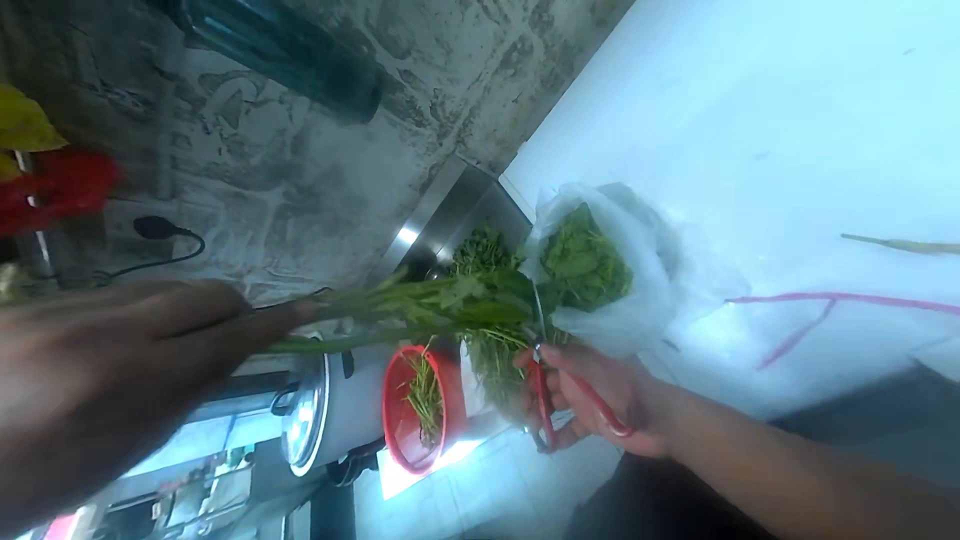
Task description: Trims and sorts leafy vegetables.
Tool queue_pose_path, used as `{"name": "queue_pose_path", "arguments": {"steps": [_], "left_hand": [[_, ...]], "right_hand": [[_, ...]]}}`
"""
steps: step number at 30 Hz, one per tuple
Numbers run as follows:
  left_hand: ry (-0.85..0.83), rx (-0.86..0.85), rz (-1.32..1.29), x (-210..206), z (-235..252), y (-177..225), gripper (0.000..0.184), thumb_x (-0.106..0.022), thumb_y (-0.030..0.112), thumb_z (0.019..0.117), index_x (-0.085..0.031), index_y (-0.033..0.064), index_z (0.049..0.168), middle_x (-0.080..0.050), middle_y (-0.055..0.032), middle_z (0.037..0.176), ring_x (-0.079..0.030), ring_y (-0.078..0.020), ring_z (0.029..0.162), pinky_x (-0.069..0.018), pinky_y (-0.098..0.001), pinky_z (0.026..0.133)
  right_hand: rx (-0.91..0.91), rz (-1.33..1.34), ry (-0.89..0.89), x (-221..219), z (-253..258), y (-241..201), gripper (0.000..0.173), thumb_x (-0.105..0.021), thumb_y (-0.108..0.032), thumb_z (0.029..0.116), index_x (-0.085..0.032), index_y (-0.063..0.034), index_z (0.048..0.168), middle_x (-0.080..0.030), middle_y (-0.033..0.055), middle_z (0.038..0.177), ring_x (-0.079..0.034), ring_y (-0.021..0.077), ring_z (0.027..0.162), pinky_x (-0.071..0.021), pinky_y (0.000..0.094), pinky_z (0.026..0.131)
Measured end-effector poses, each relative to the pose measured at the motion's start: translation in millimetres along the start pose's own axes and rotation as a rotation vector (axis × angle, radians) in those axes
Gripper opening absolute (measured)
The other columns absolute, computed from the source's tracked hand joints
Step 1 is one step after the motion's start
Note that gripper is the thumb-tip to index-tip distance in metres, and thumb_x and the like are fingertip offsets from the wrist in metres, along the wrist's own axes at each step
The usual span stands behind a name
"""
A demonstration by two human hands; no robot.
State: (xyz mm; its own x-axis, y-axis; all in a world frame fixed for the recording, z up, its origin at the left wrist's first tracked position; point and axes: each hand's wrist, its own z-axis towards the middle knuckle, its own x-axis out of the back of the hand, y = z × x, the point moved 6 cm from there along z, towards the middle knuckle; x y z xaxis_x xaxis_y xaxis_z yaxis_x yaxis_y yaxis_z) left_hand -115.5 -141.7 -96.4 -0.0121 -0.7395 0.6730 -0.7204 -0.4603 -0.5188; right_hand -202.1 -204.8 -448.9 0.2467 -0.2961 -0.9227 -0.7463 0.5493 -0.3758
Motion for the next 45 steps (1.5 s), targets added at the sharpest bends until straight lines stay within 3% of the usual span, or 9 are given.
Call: {"name": "queue_pose_path", "arguments": {"steps": [7, 12, 16, 19, 21, 25, 32, 39, 45], "left_hand": [[0.152, 0.251, -0.176, 9.6, -21.5, -61.9, 0.029, -0.064, -0.011, 0.088, -0.074, -0.0071, 0.115, -0.07, -0.0253, 0.103, -0.068, -0.0347, 0.1, -0.0522, -0.0474, 0.096], [0.469, -0.104, -0.289, 8.0, -27.7, -80.9, 0.027, -0.065, 0.011, 0.0932, -0.077, 0.0051, 0.117, -0.073, -0.0135, 0.108, -0.067, -0.0163, 0.105, -0.0508, -0.0289, 0.099], [0.306, 0.266, -0.277, 21.5, -9.3, -55.3, 0.03, -0.065, -0.012, 0.0856, -0.07, -0.0116, 0.115, -0.07, -0.0255, 0.106, -0.068, -0.0305, 0.102, -0.0523, -0.0419, 0.099], [0.212, 0.247, -0.272, 18.2, 10.0, -33.8, 0.035, -0.063, -0.011, 0.087, -0.07, -0.0085, 0.122, -0.07, -0.0246, 0.101, -0.067, -0.0333, 0.095, -0.0535, -0.05, 0.09], [0.228, 0.102, -0.228, 1.0, 20.7, -24.1, 0.032, -0.061, 0.009, 0.0929, -0.073, 0.0037, 0.123, -0.07, -0.0124, 0.093, -0.068, -0.0241, 0.083, -0.0562, -0.0468, 0.075], [0.317, -0.091, -0.047, -37.1, 36.5, -1.5, 0.038, -0.048, 0.027, 0.0973, -0.076, 0.0234, 0.122, -0.063, 0.0009, 0.082, -0.062, -0.0181, 0.063, -0.0494, -0.0433, 0.05], [0.284, -0.099, 0.029, -46.1, 44.6, 3.8, 0.038, -0.046, 0.027, 0.0986, -0.075, 0.0255, 0.124, -0.062, 0.0019, 0.082, -0.062, -0.0188, 0.061, -0.0486, -0.0433, 0.047], [0.315, -0.069, 0.004, -31.5, 42.8, -1.6, 0.041, -0.045, 0.028, 0.0998, -0.073, 0.026, 0.129, -0.062, 0.0019, 0.081, -0.06, -0.017, 0.06, -0.0476, -0.0418, 0.047], [0.304, -0.173, 0.055, -41.3, 36.9, 26.3, 0.033, -0.048, 0.02, 0.0969, -0.076, 0.0192, 0.114, -0.064, -0.0021, 0.082, -0.064, -0.0232, 0.066, -0.0505, -0.0448, 0.051]], "right_hand": [[0.074, 0.041, -0.148, -9.9, 0.4, 26.6, 0.082, -0.068, -0.071, 0.0831, -0.048, -0.0179, 0.142, -0.067, 0.0062, 0.116, -0.068, 0.0245, 0.104, -0.0593, 0.0457, 0.087], [0.046, 0.026, -0.173, -11.0, -4.9, 47.7, 0.084, -0.07, -0.072, 0.0815, -0.046, -0.0193, 0.142, -0.066, 0.0041, 0.114, -0.068, 0.0234, 0.103, -0.0593, 0.0421, 0.086], [0.081, -0.017, -0.232, -17.9, -16.6, 45.9, 0.076, -0.072, -0.064, 0.0849, -0.045, -0.0204, 0.141, -0.066, 0.0043, 0.117, -0.068, 0.0212, 0.102, -0.0579, 0.0404, 0.088], [0.192, -0.139, -0.244, -32.9, -31.2, 33.4, 0.078, -0.072, -0.055, 0.0847, -0.043, -0.0085, 0.14, -0.066, 0.0027, 0.11, -0.066, 0.013, 0.096, -0.0565, 0.0291, 0.082], [0.238, -0.132, -0.281, -33.7, -38.2, 34.8, 0.088, -0.074, -0.059, 0.0838, -0.039, -0.0049, 0.143, -0.065, 0.0043, 0.112, -0.065, 0.0138, 0.099, -0.0556, 0.0283, 0.084], [0.16, 0.056, -0.241, -17.7, -42.0, 49.1, 0.074, -0.074, -0.064, 0.0831, -0.052, -0.019, 0.137, -0.071, 0.0042, 0.114, -0.071, 0.02, 0.1, -0.061, 0.0369, 0.081], [0.011, 0.217, 0.022, 3.8, -46.0, 57.0, 0.087, -0.072, -0.076, 0.0739, -0.05, -0.0189, 0.136, -0.069, 0.0068, 0.11, -0.071, 0.0265, 0.098, -0.0606, 0.046, 0.08], [0.021, 0.123, -0.218, -15.0, -36.4, 59.4, 0.075, -0.068, -0.072, 0.0831, -0.051, -0.0223, 0.138, -0.069, 0.0056, 0.116, -0.069, 0.0237, 0.103, -0.0588, 0.0429, 0.087], [0.051, 0.046, -0.097, -10.7, -15.1, 21.0, 0.092, -0.07, -0.076, 0.0763, -0.044, -0.0205, 0.145, -0.065, 0.0033, 0.124, -0.067, 0.0228, 0.11, -0.0586, 0.0444, 0.088]]}}
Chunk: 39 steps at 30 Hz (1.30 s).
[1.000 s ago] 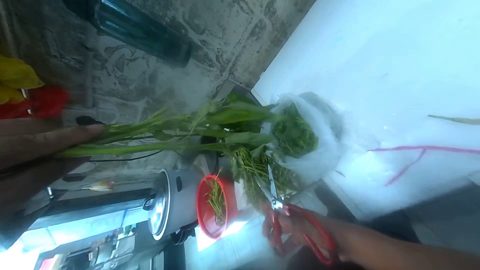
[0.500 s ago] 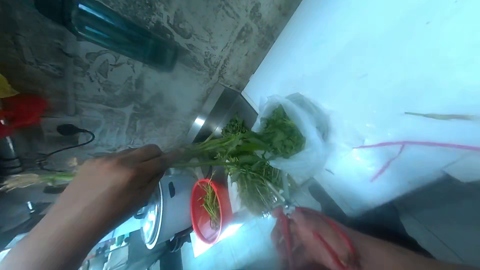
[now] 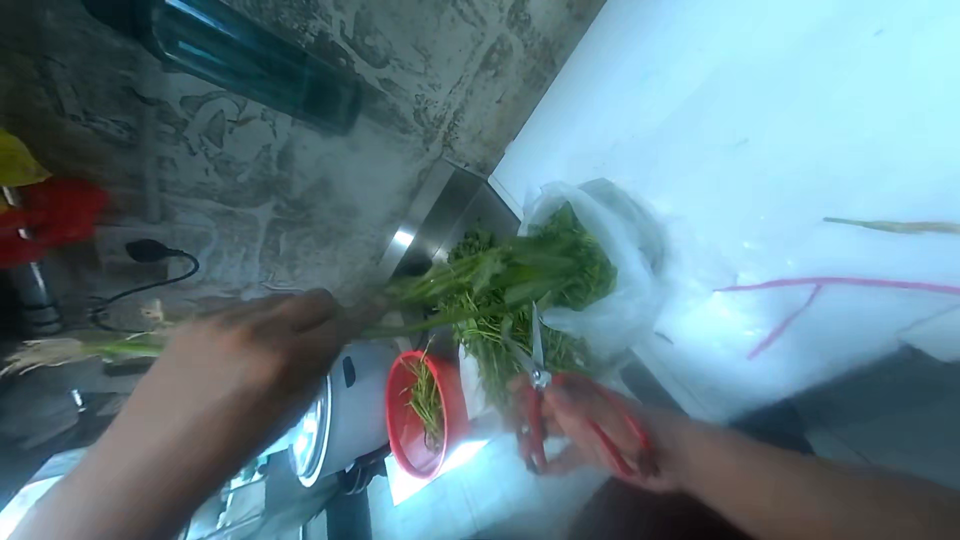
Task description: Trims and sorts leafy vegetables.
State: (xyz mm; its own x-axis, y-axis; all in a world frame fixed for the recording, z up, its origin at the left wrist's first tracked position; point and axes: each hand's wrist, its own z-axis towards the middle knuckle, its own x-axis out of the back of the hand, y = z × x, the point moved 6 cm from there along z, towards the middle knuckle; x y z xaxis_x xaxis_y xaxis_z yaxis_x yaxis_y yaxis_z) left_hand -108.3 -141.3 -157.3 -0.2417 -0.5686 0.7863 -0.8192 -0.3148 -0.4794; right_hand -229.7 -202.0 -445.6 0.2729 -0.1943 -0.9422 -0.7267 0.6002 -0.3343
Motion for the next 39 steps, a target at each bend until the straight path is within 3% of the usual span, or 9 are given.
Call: {"name": "queue_pose_path", "arguments": {"steps": [5, 8, 15, 19, 23, 27, 34, 37, 39], "left_hand": [[-0.083, -0.187, 0.103, -16.8, -4.6, 21.5, 0.04, -0.046, 0.01, 0.0996, -0.07, 0.0221, 0.13, -0.061, -0.0048, 0.081, -0.059, -0.0257, 0.064, -0.0466, -0.0407, 0.051], [-0.092, -0.234, 0.145, -15.9, -2.8, 24.8, 0.042, -0.046, 0.007, 0.099, -0.067, 0.0204, 0.133, -0.062, -0.0066, 0.084, -0.059, -0.0275, 0.067, -0.0467, -0.0413, 0.053], [-0.053, -0.28, 0.219, -12.8, 10.7, 19.9, 0.037, -0.045, 0.009, 0.1017, -0.067, 0.0155, 0.131, -0.06, -0.0081, 0.085, -0.056, -0.028, 0.064, -0.0437, -0.0421, 0.053], [-0.016, -0.227, 0.147, -10.2, 19.8, 0.5, 0.039, -0.046, 0.01, 0.0989, -0.07, 0.0184, 0.129, -0.064, -0.0065, 0.087, -0.061, -0.0284, 0.068, -0.048, -0.0441, 0.055], [0.075, -0.129, 0.052, 3.8, 20.4, -20.5, 0.041, -0.044, 0.01, 0.0981, -0.073, 0.0199, 0.125, -0.067, -0.0071, 0.088, -0.066, -0.0287, 0.072, -0.0516, -0.0473, 0.057], [0.096, -0.079, 0.047, 14.0, 14.0, -30.9, 0.039, -0.045, 0.016, 0.1006, -0.074, 0.0193, 0.126, -0.068, -0.0081, 0.09, -0.067, -0.0287, 0.073, -0.0518, -0.0476, 0.057], [0.101, -0.078, -0.022, 7.9, 5.6, -14.1, 0.036, -0.048, 0.018, 0.0986, -0.076, 0.0202, 0.122, -0.07, -0.0042, 0.091, -0.068, -0.0232, 0.075, -0.0542, -0.0442, 0.06], [0.066, -0.117, -0.077, -9.5, 0.1, -3.8, 0.038, -0.049, 0.021, 0.0995, -0.074, 0.0287, 0.126, -0.069, 0.0015, 0.09, -0.067, -0.0173, 0.076, -0.0553, -0.0395, 0.062], [0.049, -0.135, -0.078, -21.4, 0.5, -0.8, 0.037, -0.049, 0.021, 0.1, -0.074, 0.0306, 0.126, -0.068, 0.0029, 0.087, -0.066, -0.0159, 0.074, -0.0546, -0.0378, 0.06]], "right_hand": [[0.036, -0.083, 0.194, 39.1, 18.8, -27.6, 0.056, -0.045, -0.057, 0.1024, -0.051, -0.0194, 0.144, -0.066, 0.0095, 0.128, -0.067, 0.0274, 0.112, -0.058, 0.0468, 0.088], [-0.008, -0.123, 0.303, 53.0, 24.5, -36.8, 0.056, -0.042, -0.058, 0.1046, -0.052, -0.0203, 0.144, -0.068, 0.0088, 0.125, -0.068, 0.0257, 0.11, -0.0582, 0.0447, 0.087], [0.066, -0.054, 0.549, 48.9, 19.5, -54.4, 0.033, -0.059, -0.041, 0.1027, -0.063, -0.0085, 0.104, -0.052, 0.002, 0.062, -0.051, 0.0103, 0.046, -0.0487, 0.0241, 0.043], [0.142, -0.075, 0.604, 56.1, 18.4, -52.9, 0.036, -0.06, -0.044, 0.102, -0.062, -0.0082, 0.109, -0.059, 0.0054, 0.071, -0.059, 0.0147, 0.054, -0.0546, 0.0285, 0.052], [0.045, -0.033, 0.481, 43.5, 8.1, -25.2, 0.05, -0.054, -0.048, 0.1038, -0.05, -0.0126, 0.138, -0.065, 0.0079, 0.103, -0.068, 0.0205, 0.09, -0.0584, 0.0369, 0.079], [-0.104, -0.04, 0.329, 34.8, -0.7, 26.0, 0.055, -0.052, -0.052, 0.1033, -0.043, -0.014, 0.142, -0.065, 0.0048, 0.109, -0.067, 0.0178, 0.097, -0.0567, 0.036, 0.083], [0.128, -0.031, 0.038, 27.9, 22.2, 3.9, 0.093, -0.07, -0.075, 0.0772, -0.044, -0.015, 0.144, -0.066, 0.0042, 0.123, -0.066, 0.0206, 0.11, -0.057, 0.0403, 0.09], [0.185, -0.073, 0.101, 47.3, 34.7, -28.0, 0.07, -0.055, -0.066, 0.094, -0.056, -0.0095, 0.135, -0.067, 0.0076, 0.123, -0.066, 0.0207, 0.11, -0.0552, 0.04, 0.094], [0.184, -0.11, 0.268, 47.6, 28.2, -52.2, 0.048, -0.046, -0.05, 0.106, -0.062, -0.0077, 0.122, -0.067, 0.0065, 0.102, -0.066, 0.0157, 0.09, -0.0561, 0.033, 0.082]]}}
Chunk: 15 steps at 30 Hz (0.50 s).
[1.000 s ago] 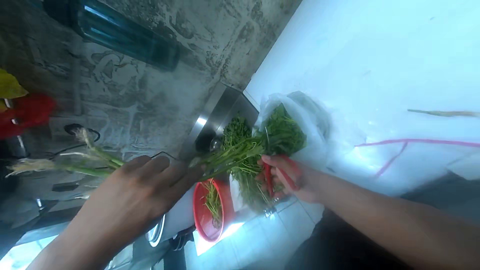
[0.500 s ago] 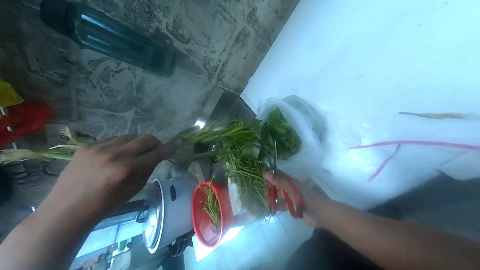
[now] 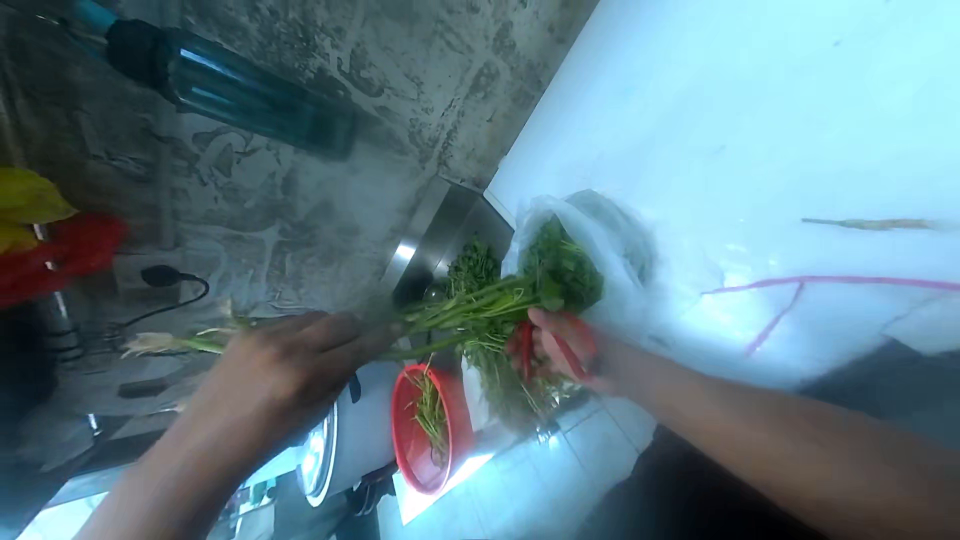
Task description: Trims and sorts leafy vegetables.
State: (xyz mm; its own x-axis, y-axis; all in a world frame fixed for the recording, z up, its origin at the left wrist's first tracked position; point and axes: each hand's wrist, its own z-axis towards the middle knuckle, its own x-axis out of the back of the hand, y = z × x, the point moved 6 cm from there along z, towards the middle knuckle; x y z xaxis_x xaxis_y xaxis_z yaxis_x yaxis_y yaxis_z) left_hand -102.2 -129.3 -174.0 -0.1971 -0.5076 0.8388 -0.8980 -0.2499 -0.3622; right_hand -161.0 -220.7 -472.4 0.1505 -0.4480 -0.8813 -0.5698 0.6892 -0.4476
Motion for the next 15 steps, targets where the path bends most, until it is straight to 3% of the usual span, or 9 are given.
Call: {"name": "queue_pose_path", "arguments": {"steps": [3, 5, 7, 10, 13, 15], "left_hand": [[-0.04, 0.004, 0.036, -16.3, 5.5, -3.4, 0.037, -0.049, 0.019, 0.1008, -0.073, 0.0301, 0.127, -0.066, 0.0023, 0.084, -0.065, -0.0177, 0.072, -0.054, -0.0388, 0.059], [-0.043, 0.011, 0.049, -21.1, 10.1, -8.2, 0.036, -0.049, 0.018, 0.1007, -0.073, 0.0282, 0.126, -0.068, 0.0017, 0.085, -0.066, -0.0184, 0.072, -0.0548, -0.0392, 0.058], [-0.027, 0.022, 0.047, -21.0, 13.5, -12.6, 0.036, -0.049, 0.017, 0.1008, -0.074, 0.0267, 0.125, -0.067, 0.0013, 0.084, -0.066, -0.0186, 0.07, -0.0541, -0.0394, 0.057], [0.017, 0.062, 0.033, -13.2, 17.8, -16.2, 0.036, -0.049, 0.018, 0.1006, -0.074, 0.0242, 0.125, -0.066, 0.0004, 0.084, -0.065, -0.019, 0.069, -0.0532, -0.0404, 0.056], [0.092, 0.179, -0.006, -0.7, 22.7, -18.4, 0.037, -0.049, 0.02, 0.1009, -0.073, 0.0246, 0.128, -0.069, -0.0006, 0.09, -0.066, -0.0187, 0.069, -0.0528, -0.0422, 0.055], [0.131, 0.275, -0.05, 0.1, 26.1, -16.6, 0.037, -0.05, 0.023, 0.1004, -0.072, 0.0251, 0.13, -0.068, -0.0009, 0.091, -0.064, -0.0187, 0.068, -0.0509, -0.0432, 0.054]], "right_hand": [[-0.031, -0.081, 0.319, 24.1, 5.3, -2.5, 0.035, -0.062, -0.044, 0.1007, -0.062, -0.0093, 0.107, -0.058, 0.0029, 0.069, -0.056, 0.0112, 0.053, -0.0503, 0.0254, 0.05], [-0.007, -0.055, 0.389, 31.5, 7.6, 8.1, 0.034, -0.065, -0.041, 0.1, -0.062, -0.0077, 0.108, -0.056, 0.0044, 0.065, -0.055, 0.0131, 0.049, -0.0498, 0.0264, 0.046], [-0.008, -0.019, 0.356, 27.8, 0.5, 19.6, 0.038, -0.06, -0.043, 0.1027, -0.059, -0.0077, 0.118, -0.06, 0.0068, 0.074, -0.062, 0.0171, 0.06, -0.0567, 0.032, 0.056], [-0.154, 0.067, 0.232, 13.7, -21.2, 49.5, 0.052, -0.049, -0.051, 0.1049, -0.049, -0.0111, 0.138, -0.065, 0.0078, 0.098, -0.067, 0.0206, 0.088, -0.0582, 0.0383, 0.078], [-0.281, 0.0, 0.054, -1.8, -44.6, 79.0, 0.058, -0.05, -0.056, 0.102, -0.042, -0.0149, 0.142, -0.063, 0.0043, 0.109, -0.065, 0.0175, 0.097, -0.0561, 0.037, 0.082], [-0.255, -0.066, -0.101, -13.3, -54.3, 82.6, 0.06, -0.055, -0.059, 0.0984, -0.042, -0.0179, 0.141, -0.062, 0.0018, 0.116, -0.064, 0.0144, 0.1, -0.0547, 0.0337, 0.084]]}}
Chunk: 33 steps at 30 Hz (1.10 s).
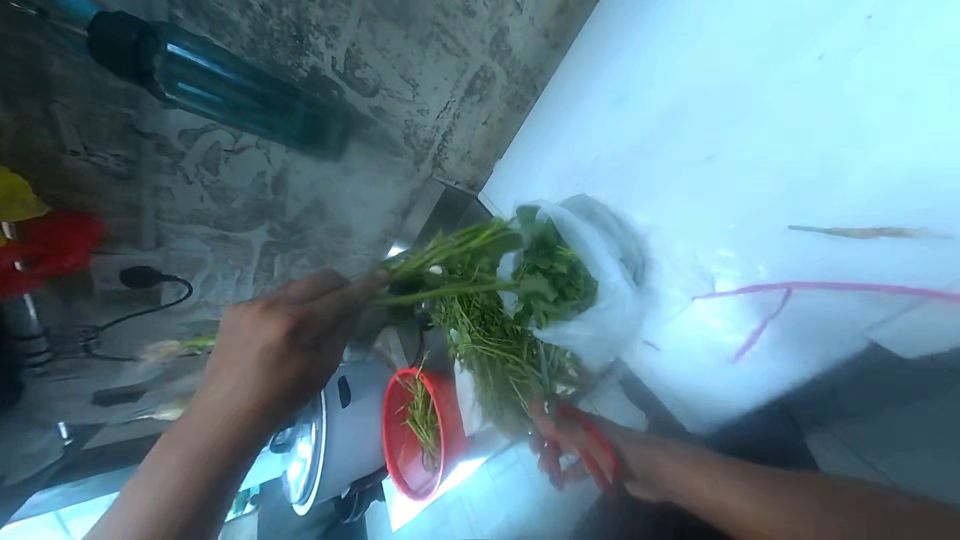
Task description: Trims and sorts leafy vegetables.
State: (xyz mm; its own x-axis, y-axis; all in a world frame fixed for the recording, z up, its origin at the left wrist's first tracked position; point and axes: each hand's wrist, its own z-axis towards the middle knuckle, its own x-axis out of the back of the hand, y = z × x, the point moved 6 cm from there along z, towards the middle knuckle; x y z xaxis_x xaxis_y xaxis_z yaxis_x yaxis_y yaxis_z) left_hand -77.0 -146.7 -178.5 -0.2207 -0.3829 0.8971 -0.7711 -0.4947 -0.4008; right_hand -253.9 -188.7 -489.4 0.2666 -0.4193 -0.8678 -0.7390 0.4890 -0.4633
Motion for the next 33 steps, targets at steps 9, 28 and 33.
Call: {"name": "queue_pose_path", "arguments": {"steps": [9, 28, 33], "left_hand": [[-0.038, -0.144, 0.157, -66.9, -14.5, 59.4, 0.04, -0.055, 0.007, 0.0975, -0.07, 0.0205, 0.132, -0.067, -0.0077, 0.091, -0.065, -0.027, 0.073, -0.0518, -0.0423, 0.056], [-0.162, -0.461, 0.159, -66.1, 0.1, 45.1, 0.039, -0.053, 0.009, 0.0992, -0.069, 0.0221, 0.132, -0.064, -0.0032, 0.088, -0.06, -0.0231, 0.07, -0.0475, -0.0382, 0.057], [-0.118, -0.307, 0.127, -60.9, 10.2, 22.3, 0.039, -0.056, 0.004, 0.0958, -0.071, 0.0209, 0.128, -0.067, -0.006, 0.089, -0.065, -0.0269, 0.074, -0.054, -0.0445, 0.061]], "right_hand": [[0.105, 0.079, -0.071, 13.2, 7.5, -42.2, 0.088, -0.069, -0.076, 0.0783, -0.044, -0.0206, 0.142, -0.066, 0.0026, 0.122, -0.066, 0.0211, 0.111, -0.0569, 0.0434, 0.09], [0.23, 0.026, 0.417, 51.4, 27.3, -87.3, 0.033, -0.066, -0.04, 0.0997, -0.062, -0.0078, 0.106, -0.058, 0.0048, 0.068, -0.055, 0.0125, 0.049, -0.0501, 0.0252, 0.045], [0.135, 0.034, 0.332, 35.7, 12.0, -71.2, 0.041, -0.055, -0.047, 0.1039, -0.054, -0.0105, 0.123, -0.062, 0.0066, 0.082, -0.065, 0.0181, 0.069, -0.0586, 0.034, 0.064]]}}
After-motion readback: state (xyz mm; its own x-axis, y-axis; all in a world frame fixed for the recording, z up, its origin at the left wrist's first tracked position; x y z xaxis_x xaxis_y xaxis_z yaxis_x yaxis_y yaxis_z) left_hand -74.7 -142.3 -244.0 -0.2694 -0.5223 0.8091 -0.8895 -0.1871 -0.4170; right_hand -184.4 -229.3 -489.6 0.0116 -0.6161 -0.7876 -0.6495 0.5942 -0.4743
